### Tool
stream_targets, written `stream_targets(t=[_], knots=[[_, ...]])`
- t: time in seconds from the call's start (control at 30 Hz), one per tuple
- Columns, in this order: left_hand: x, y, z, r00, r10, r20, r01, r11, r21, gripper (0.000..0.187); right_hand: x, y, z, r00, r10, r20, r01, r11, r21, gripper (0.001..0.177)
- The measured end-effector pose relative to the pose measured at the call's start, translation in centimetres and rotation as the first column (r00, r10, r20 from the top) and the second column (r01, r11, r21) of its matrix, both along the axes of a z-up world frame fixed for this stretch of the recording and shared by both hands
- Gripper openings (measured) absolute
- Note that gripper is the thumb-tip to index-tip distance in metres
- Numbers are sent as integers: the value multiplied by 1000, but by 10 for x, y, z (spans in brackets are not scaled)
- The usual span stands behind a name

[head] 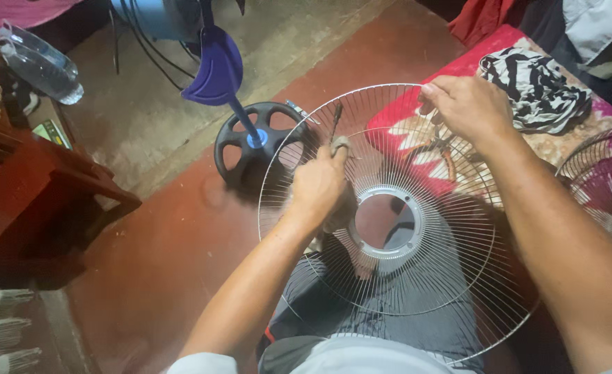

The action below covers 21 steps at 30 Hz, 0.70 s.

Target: The person sits on the floor and wipes the metal fan cage with a cloth. They rotate the cage to clean different sections and briefly use pliers to adjust a wire on the cage before continuing to wipe it down.

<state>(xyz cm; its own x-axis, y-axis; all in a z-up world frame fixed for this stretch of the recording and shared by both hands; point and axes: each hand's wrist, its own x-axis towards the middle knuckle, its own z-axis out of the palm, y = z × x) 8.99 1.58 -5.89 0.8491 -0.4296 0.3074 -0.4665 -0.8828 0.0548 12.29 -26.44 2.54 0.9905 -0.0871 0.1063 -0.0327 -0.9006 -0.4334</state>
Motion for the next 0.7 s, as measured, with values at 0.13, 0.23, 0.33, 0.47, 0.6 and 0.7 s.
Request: stream_targets(t=[0.13, 0.23, 0.33, 0.47, 0.6, 0.7], knots=[[2, -12, 4, 998, -62, 28, 65, 989, -132, 35, -1, 0, 2, 999, -26, -36, 25, 1000, -19, 37], [10, -23, 4, 997, -80, -12, 79, 994, -81, 34, 0, 1, 1, 999, 0, 32, 1, 999, -40, 35], [12, -23, 4, 994, -106, -3, 105, 989, -107, 37, 0, 1, -2, 999, 20, 47, -18, 999, -35, 34], [0, -15, 4, 987, -100, -128, 78, 983, -167, 38, 2, 2, -5, 999, 40, 33, -38, 998, -57, 34], [-10, -8, 9, 979, -152, -139, 132, 981, -142, 44, 3, 5, -5, 998, 53, 38, -51, 998, -49, 34], [-2, -10, 17, 977, -189, -101, 174, 974, -148, 47, 2, 8, -4, 997, 49, 52, -47, 998, -42, 34]])
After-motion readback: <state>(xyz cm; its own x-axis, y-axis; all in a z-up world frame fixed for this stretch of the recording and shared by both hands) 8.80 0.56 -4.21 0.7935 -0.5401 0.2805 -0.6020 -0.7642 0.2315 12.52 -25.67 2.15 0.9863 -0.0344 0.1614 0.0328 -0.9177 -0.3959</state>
